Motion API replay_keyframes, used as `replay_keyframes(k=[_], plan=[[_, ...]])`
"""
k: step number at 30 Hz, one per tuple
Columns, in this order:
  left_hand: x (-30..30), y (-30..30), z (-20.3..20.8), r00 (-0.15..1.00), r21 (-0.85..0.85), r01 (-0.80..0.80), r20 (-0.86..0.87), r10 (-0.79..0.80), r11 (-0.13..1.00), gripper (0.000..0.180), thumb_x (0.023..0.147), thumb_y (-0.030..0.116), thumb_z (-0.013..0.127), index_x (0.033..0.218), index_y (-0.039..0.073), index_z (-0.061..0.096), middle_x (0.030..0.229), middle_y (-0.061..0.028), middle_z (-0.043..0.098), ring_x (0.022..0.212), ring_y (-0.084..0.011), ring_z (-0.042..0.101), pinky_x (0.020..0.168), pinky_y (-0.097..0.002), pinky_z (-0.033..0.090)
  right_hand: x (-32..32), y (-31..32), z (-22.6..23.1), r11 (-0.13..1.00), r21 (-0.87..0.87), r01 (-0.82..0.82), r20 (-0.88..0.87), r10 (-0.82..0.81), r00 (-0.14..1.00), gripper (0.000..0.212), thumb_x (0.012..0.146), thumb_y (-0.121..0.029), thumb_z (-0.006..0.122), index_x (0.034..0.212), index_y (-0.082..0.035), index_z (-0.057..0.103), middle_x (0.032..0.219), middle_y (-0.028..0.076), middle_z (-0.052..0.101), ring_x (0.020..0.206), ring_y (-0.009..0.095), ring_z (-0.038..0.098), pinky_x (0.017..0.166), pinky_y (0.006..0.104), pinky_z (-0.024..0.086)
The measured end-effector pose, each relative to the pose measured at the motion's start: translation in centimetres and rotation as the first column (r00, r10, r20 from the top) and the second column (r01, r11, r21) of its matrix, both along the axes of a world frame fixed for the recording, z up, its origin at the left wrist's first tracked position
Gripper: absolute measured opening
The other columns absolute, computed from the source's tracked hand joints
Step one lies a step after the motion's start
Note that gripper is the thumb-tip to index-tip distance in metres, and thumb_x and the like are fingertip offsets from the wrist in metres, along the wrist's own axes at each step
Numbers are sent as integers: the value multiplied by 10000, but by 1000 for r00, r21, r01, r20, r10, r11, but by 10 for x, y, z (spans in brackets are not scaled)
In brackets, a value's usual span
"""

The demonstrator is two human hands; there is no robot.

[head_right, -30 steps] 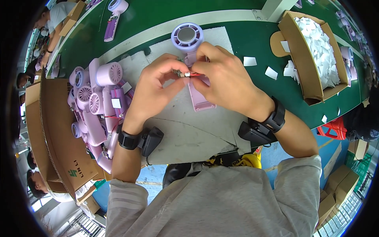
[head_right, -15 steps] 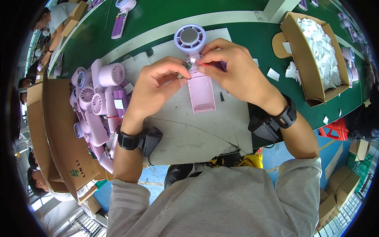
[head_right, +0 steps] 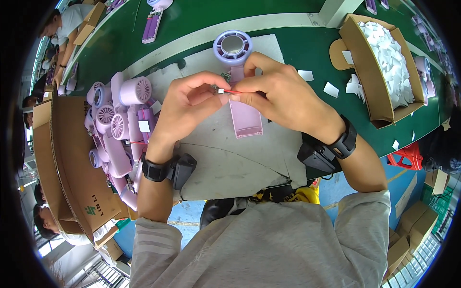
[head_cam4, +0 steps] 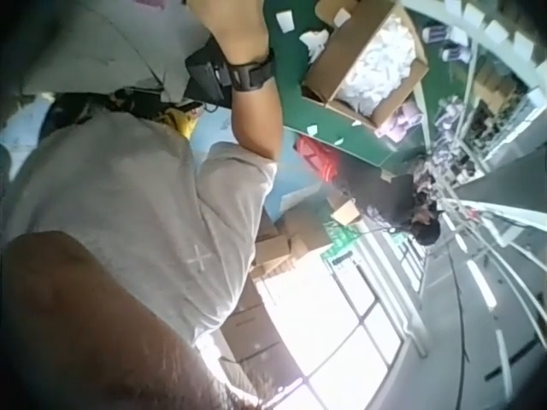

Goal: Assembling handheld electronic fans on a factory production line by inserting internal components into the casing.

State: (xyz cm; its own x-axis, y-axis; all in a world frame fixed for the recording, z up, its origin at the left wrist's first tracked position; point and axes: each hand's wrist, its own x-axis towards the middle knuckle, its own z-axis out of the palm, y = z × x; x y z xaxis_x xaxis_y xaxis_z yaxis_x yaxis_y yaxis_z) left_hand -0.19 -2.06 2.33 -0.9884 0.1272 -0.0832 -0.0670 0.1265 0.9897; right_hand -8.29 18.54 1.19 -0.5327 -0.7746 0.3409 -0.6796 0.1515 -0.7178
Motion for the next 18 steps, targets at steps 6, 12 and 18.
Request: replay_keyframes(k=[6, 12, 18], plan=[[-1, -1, -5, 1000, 63, -1, -15, 2, 998, 156, 871, 23, 668, 1021, -20, 661, 967, -64, 687, 873, -111, 639, 769, -249, 517, -2, -1, -1, 1000, -18, -9, -25, 9, 1000, 137, 798, -83, 751, 927, -51, 719, 921, 94, 552, 699, 223, 559, 583, 319, 443], [-1, 1, -6, 997, 98, -65, 41, 61, 993, 137, 887, 50, 675, 997, -30, 664, 943, -76, 696, 886, -111, 648, 763, -244, 520, -1, -4, 1, 996, -93, 12, 4, -12, 1000, 123, 800, -56, 741, 921, -43, 722, 908, 90, 557, 657, 212, 556, 560, 307, 441], [0, 6, -9, 994, 17, -106, -19, 107, 994, 113, 880, 14, 676, 984, -28, 661, 877, -71, 683, 769, -123, 632, 715, -257, 520, 0, -3, 0, 999, -36, 23, -46, -25, 999, 108, 808, -40, 728, 915, -34, 722, 889, 85, 561, 620, 186, 550, 539, 292, 435]])
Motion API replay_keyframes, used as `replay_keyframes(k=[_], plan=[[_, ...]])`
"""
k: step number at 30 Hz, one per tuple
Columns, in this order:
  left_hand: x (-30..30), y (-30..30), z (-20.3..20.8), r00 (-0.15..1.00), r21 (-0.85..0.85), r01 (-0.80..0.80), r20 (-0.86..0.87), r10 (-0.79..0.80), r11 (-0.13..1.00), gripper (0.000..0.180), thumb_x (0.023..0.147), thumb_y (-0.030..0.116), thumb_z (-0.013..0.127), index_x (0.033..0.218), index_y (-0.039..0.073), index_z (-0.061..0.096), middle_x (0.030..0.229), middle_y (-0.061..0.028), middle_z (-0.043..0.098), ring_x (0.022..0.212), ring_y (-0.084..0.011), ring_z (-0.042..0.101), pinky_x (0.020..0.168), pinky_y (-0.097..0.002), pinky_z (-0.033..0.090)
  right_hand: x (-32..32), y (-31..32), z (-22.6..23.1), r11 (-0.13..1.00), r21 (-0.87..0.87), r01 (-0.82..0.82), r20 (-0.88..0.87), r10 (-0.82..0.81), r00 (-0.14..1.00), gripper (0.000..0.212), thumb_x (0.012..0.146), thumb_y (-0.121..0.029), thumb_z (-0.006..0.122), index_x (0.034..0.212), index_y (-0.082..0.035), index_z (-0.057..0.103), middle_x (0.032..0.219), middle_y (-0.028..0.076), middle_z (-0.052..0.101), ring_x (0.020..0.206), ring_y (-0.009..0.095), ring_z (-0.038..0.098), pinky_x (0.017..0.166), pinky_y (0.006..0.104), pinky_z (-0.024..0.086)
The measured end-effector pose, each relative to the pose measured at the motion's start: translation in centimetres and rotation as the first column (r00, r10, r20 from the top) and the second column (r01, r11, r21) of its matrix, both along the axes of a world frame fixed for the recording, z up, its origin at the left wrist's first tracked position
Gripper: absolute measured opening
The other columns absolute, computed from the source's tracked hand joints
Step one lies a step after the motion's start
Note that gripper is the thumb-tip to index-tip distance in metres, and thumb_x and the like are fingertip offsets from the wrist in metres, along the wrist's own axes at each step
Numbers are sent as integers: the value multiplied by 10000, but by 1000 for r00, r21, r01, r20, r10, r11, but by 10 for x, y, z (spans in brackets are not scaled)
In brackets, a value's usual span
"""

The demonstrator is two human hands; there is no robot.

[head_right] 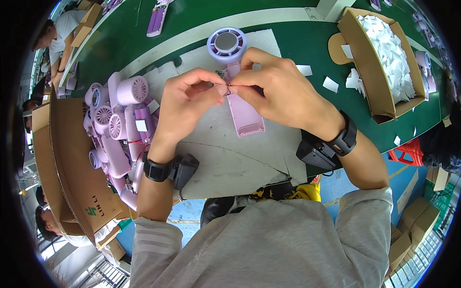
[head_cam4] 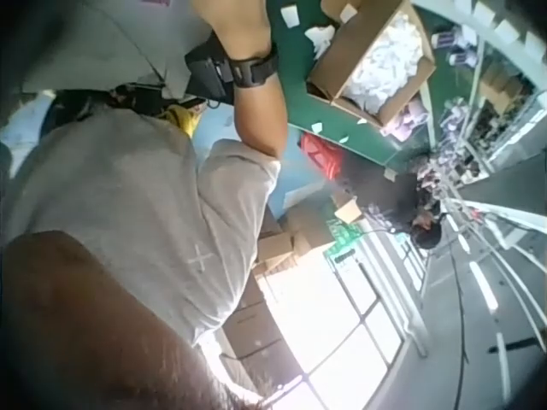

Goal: Assembling handheld electronic fans on a factory production line by inserting internal components into the casing.

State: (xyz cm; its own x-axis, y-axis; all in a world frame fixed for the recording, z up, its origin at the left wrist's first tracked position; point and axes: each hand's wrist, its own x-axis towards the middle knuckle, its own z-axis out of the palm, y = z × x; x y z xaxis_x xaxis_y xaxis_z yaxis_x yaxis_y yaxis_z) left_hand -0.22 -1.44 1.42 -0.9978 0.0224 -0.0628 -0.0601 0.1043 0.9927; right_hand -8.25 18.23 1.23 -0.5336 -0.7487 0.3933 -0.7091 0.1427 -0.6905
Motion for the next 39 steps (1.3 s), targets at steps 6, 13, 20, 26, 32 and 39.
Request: replay_keyframes(k=[6, 13, 20, 26, 32, 39], plan=[[-2, -6, 4, 999, 2, 33, 41, -33, 999, 205, 858, -39, 665, 1063, -27, 658, 916, -79, 686, 814, -124, 641, 736, -247, 523, -2, 0, -3, 999, -38, 4, -28, -5, 1000, 99, 817, -32, 719, 915, -33, 725, 890, 85, 558, 612, 172, 550, 529, 287, 426], [-2, -12, 4, 983, 69, 103, 142, -112, 992, 351, 822, -81, 670, 1164, -16, 626, 1048, -104, 678, 930, -157, 663, 829, -263, 541, -9, 6, 6, 994, 34, -109, 68, 106, 992, 96, 819, -19, 709, 913, -29, 724, 903, 85, 553, 625, 167, 547, 535, 287, 415], [-4, -12, 4, 982, 97, 126, 132, -138, 987, 364, 823, -79, 673, 1177, -19, 617, 1072, -119, 679, 956, -181, 673, 864, -287, 550, -11, 6, 1, 994, 47, -100, 34, 98, 995, 109, 809, -2, 702, 914, -24, 721, 887, 76, 545, 638, 165, 537, 543, 300, 408], [-2, -7, 3, 998, 112, 51, 34, -56, 992, 356, 810, -16, 718, 1156, 19, 641, 906, -37, 697, 783, -69, 629, 681, -213, 496, -12, 5, 1, 993, 41, -109, 59, 106, 993, 119, 801, 11, 694, 915, -13, 718, 866, 75, 535, 649, 167, 526, 539, 301, 396], [-3, -7, 5, 999, 31, -3, 39, 1, 1000, 317, 800, -41, 718, 1102, 3, 630, 948, -63, 706, 850, -103, 662, 744, -239, 532, -12, 5, 0, 994, -1, -106, 53, 106, 993, 124, 795, 25, 689, 914, -3, 713, 853, 76, 537, 653, 165, 527, 539, 300, 396], [-2, -6, 0, 999, 76, -1, -37, 4, 997, 300, 797, -41, 719, 1084, -6, 641, 968, -70, 705, 880, -121, 671, 784, -254, 542, -9, 4, -1, 995, -10, -100, 64, 100, 993, 111, 788, 26, 697, 897, 6, 703, 848, 82, 538, 660, 172, 529, 547, 304, 399]])
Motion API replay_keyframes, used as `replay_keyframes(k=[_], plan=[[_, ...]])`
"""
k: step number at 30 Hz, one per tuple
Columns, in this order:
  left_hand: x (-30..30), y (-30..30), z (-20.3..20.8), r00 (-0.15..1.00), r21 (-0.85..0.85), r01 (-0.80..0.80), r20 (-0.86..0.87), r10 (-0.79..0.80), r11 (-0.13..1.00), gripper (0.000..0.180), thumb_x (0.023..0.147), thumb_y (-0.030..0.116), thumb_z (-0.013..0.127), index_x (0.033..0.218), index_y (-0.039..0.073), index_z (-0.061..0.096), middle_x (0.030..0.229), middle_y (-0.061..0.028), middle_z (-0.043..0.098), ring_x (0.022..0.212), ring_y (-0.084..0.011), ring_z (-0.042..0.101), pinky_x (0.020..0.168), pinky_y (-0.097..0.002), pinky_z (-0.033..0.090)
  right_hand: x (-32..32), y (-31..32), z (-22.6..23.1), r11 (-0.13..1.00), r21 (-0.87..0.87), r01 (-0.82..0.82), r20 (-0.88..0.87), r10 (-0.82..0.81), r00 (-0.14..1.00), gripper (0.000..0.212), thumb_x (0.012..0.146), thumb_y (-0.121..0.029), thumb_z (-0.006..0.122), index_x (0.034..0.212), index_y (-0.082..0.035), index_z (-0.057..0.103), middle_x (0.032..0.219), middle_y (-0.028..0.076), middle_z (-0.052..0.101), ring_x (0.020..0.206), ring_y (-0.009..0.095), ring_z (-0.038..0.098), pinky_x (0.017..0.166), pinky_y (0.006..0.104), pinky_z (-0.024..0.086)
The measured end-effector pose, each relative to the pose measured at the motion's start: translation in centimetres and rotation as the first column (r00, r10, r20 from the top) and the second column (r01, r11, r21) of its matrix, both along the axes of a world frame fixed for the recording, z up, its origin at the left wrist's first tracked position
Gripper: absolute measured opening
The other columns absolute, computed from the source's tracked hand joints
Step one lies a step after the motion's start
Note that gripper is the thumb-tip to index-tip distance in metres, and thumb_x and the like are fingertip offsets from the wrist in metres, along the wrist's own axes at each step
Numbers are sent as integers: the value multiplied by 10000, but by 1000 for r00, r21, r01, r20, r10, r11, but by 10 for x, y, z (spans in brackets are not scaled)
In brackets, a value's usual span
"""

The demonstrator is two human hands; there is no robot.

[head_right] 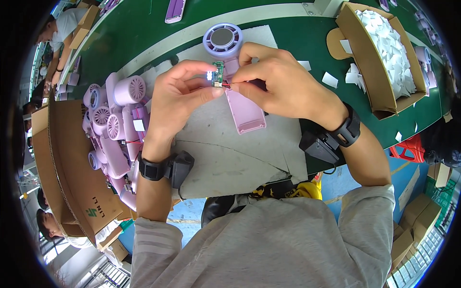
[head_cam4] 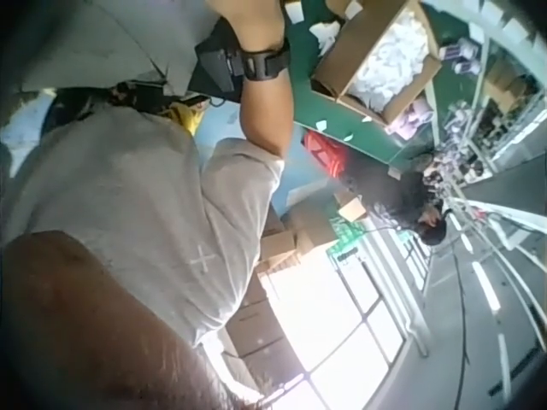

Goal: Assembling handheld electronic fans on a factory production line by inserting internal components into the casing.

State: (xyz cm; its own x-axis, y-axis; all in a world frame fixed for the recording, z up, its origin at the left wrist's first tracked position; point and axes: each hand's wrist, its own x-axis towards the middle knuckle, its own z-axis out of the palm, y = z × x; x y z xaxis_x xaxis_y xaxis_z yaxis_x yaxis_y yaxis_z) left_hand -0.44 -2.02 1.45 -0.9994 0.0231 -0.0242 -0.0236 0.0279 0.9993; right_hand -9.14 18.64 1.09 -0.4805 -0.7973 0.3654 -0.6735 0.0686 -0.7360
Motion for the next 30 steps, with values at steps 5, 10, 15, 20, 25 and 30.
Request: replay_keyframes(k=[5, 10, 15, 20, 25, 30], plan=[[0, 0, 2, 1000, -44, 19, 16, -18, 999, 300, 811, -50, 673, 1105, 2, 656, 1008, -73, 704, 887, -121, 668, 797, -261, 541, 0, -2, -2, 998, -56, -32, -42, 30, 999, 85, 789, 20, 701, 873, 2, 697, 840, 83, 542, 664, 187, 531, 558, 310, 410], [2, 7, -2, 995, -113, 23, -96, -34, 993, 357, 813, -60, 607, 1158, 18, 650, 1011, -59, 710, 877, -117, 665, 800, -269, 540, -1, -3, -2, 1000, -24, 14, -131, -17, 991, 124, 787, -4, 720, 905, -6, 683, 835, 85, 557, 675, 206, 544, 571, 312, 431], [0, 8, -5, 991, -120, 16, -130, -32, 993, 380, 803, -64, 590, 1170, 14, 645, 994, -53, 717, 880, -120, 667, 806, -276, 540, 5, -2, 5, 974, 123, 188, -28, -186, 982, 278, 763, -41, 766, 1016, -17, 652, 886, 98, 601, 735, 226, 592, 622, 301, 492], [1, 12, -7, 986, -122, -44, -164, 24, 992, 363, 812, -39, 625, 1170, 11, 650, 995, -70, 722, 882, -127, 674, 809, -275, 542, 7, -6, -2, 982, -60, 180, -113, -186, 976, 374, 736, -53, 794, 1074, -28, 636, 950, 109, 631, 795, 236, 624, 685, 297, 530], [2, 10, -11, 990, -125, -90, -119, 75, 988, 334, 817, -6, 670, 1151, -7, 662, 991, -88, 725, 867, -123, 675, 784, -264, 545, 4, -6, 0, 985, -49, 166, -105, -170, 980, 399, 725, -55, 803, 1091, -34, 646, 984, 112, 642, 820, 244, 637, 714, 308, 541], [5, 10, -9, 991, -131, -132, -21, 130, 983, 297, 812, 4, 695, 1107, -24, 684, 964, -100, 731, 845, -106, 668, 748, -249, 546, 3, -6, 1, 985, -52, 162, -131, -167, 977, 393, 729, -69, 804, 1094, -41, 662, 982, 110, 642, 813, 239, 639, 701, 302, 537]])
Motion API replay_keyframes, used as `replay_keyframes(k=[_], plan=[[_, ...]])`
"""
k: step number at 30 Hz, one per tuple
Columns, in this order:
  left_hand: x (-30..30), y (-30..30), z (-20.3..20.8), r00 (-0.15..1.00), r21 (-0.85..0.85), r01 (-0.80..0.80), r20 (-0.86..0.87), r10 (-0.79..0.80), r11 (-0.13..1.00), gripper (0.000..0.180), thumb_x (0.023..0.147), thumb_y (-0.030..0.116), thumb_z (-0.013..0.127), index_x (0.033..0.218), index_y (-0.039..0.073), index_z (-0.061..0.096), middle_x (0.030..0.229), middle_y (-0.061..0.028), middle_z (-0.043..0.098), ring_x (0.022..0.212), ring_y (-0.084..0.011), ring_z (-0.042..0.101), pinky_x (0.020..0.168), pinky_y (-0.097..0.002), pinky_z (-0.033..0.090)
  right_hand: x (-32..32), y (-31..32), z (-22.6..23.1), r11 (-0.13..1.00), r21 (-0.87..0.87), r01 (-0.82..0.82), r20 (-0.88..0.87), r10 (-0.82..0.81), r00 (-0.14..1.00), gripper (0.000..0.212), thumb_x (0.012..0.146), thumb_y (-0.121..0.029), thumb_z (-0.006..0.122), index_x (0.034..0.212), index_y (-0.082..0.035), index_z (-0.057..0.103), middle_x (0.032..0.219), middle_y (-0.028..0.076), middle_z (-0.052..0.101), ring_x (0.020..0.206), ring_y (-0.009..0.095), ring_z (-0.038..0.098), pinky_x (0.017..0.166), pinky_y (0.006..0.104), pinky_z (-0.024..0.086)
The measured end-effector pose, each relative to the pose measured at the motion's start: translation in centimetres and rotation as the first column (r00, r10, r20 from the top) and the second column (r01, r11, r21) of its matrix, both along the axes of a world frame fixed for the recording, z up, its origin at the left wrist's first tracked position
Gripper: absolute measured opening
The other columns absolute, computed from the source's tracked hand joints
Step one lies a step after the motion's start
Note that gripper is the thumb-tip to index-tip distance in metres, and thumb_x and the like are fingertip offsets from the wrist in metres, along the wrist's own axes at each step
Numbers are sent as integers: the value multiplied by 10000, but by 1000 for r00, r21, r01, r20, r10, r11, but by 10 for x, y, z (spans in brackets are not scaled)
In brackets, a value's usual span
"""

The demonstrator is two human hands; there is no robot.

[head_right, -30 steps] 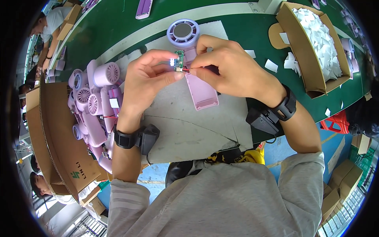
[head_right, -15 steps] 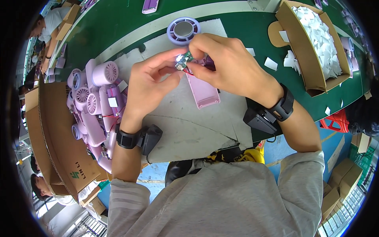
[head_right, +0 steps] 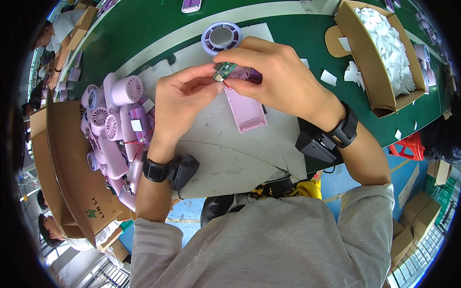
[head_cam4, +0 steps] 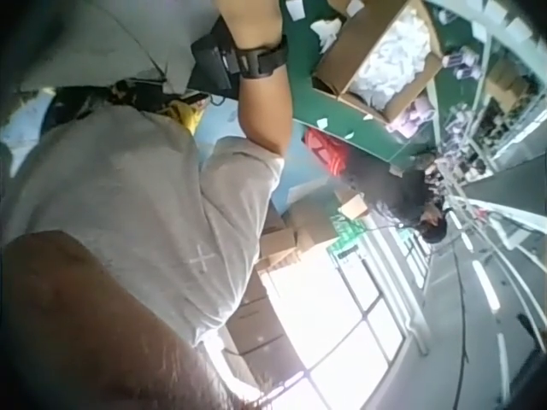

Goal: Assembling handheld electronic fans on a factory production line by inserting internal components into the casing.

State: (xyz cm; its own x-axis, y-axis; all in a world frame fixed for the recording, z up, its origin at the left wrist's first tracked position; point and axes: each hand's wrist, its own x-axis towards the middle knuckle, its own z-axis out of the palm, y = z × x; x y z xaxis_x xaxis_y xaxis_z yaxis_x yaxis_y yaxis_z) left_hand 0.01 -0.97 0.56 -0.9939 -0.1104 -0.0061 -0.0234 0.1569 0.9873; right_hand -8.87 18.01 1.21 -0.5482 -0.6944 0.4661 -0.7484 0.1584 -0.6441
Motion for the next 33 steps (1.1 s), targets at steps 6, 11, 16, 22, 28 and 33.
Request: replay_keyframes(k=[6, 11, 16, 22, 28, 33], plan=[[-1, -1, 4, 998, -49, 14, 55, -11, 999, 292, 815, -100, 667, 1103, -52, 681, 1005, -129, 699, 893, -171, 687, 790, -270, 568, -1, 0, -4, 999, -17, 33, 42, -32, 999, 375, 716, -82, 812, 1066, -47, 681, 962, 108, 647, 773, 232, 636, 676, 299, 532], [1, 1, 0, 994, -95, 36, -102, -46, 995, 286, 814, -104, 659, 1089, -37, 695, 975, -122, 700, 872, -173, 692, 777, -268, 569, 3, -1, -5, 998, -21, 61, 9, -61, 998, 379, 697, -79, 813, 1053, -51, 688, 918, 102, 656, 729, 225, 633, 650, 297, 529], [0, 0, -5, 991, -114, -1, -134, -15, 993, 254, 772, 3, 706, 1025, -11, 722, 934, -118, 726, 794, -159, 686, 718, -259, 546, 3, -3, -5, 997, -27, 68, 20, -67, 998, 360, 693, -66, 798, 1037, -50, 694, 897, 97, 661, 702, 219, 627, 633, 290, 525], [0, 2, 1, 993, -193, -5, -116, -17, 981, 244, 766, -4, 695, 1007, -10, 725, 923, -115, 724, 785, -160, 685, 725, -262, 544, 3, -4, -4, 997, -20, 75, 34, -74, 997, 343, 691, -61, 788, 1022, -49, 697, 890, 98, 662, 694, 216, 624, 622, 284, 521], [-1, 2, -8, 993, -64, -19, -121, 11, 998, 252, 782, -5, 682, 1032, -10, 716, 907, -108, 725, 780, -142, 677, 715, -258, 539, 3, -3, -1, 997, 25, 78, 159, -81, 984, 290, 764, -77, 774, 1029, -21, 674, 942, 84, 665, 735, 156, 629, 613, 260, 517], [-3, -1, -1, 997, 34, 74, 3, -74, 997, 290, 795, -7, 674, 1083, 3, 692, 937, -84, 713, 789, -116, 658, 710, -254, 532, 0, 2, 9, 989, 130, 70, 307, -107, 946, 231, 842, -89, 735, 1036, 4, 652, 984, 71, 656, 783, 105, 609, 605, 238, 507]])
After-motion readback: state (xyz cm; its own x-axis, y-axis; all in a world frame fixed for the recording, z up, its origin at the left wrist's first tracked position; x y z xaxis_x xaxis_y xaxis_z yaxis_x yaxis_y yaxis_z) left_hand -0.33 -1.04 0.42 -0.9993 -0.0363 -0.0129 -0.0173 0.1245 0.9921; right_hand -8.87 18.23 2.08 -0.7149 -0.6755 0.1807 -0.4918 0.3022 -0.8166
